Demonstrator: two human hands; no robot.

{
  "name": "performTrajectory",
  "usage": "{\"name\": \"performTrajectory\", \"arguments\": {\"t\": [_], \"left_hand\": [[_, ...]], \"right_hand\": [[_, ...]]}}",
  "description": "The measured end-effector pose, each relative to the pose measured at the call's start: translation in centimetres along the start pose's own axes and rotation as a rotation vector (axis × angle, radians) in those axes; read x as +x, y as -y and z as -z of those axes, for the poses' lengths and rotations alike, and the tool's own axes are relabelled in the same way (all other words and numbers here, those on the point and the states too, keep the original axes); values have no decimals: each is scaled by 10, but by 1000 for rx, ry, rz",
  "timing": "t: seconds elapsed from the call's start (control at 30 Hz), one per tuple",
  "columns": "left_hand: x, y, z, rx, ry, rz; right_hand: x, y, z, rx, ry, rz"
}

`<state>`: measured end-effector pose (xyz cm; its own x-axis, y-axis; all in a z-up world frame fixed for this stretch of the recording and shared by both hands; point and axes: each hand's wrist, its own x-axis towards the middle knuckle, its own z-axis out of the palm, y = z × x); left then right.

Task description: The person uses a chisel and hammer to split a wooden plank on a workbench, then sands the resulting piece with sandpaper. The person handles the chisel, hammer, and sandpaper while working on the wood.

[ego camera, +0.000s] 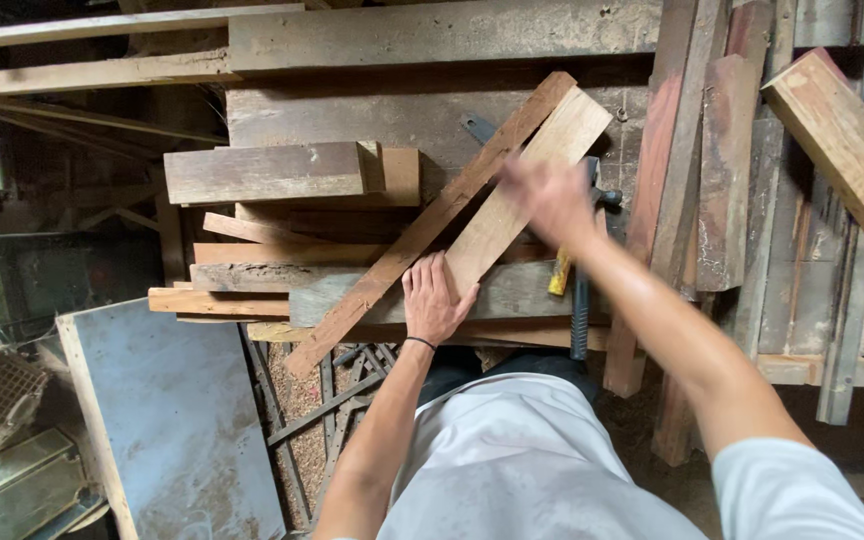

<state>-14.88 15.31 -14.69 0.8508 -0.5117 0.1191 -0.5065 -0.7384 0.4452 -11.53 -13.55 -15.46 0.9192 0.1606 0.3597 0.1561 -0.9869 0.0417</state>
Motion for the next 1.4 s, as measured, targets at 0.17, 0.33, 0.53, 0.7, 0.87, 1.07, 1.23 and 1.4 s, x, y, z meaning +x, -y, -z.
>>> {"name": "performTrajectory", "arguments": {"t": [0.17,0.33,0.53,0.7,0.87,1.07,1.23,1.4], "left_hand": [[3,-6,7,-38,9,36],[11,-8,28,-32,-15,-5],[15,5,50,-1,-31,39],[14,21,54,68,-37,110],[12,35,54,110,-93,78],[8,34,49,65,-161,68],[12,35,53,8,-127,93],[13,32,53,6,-123,102]], "right_hand": [[28,-78,-16,21,4,-398],[32,-53,8,313,13,-485],[54,-7,27,205,110,-426],[50,85,37,266,171,17],[55,89,25,196,124,219],[104,-64,-25,2,107,-259],[104,-30,-30,-9,223,-289],[53,80,17,-68,89,287]]}}
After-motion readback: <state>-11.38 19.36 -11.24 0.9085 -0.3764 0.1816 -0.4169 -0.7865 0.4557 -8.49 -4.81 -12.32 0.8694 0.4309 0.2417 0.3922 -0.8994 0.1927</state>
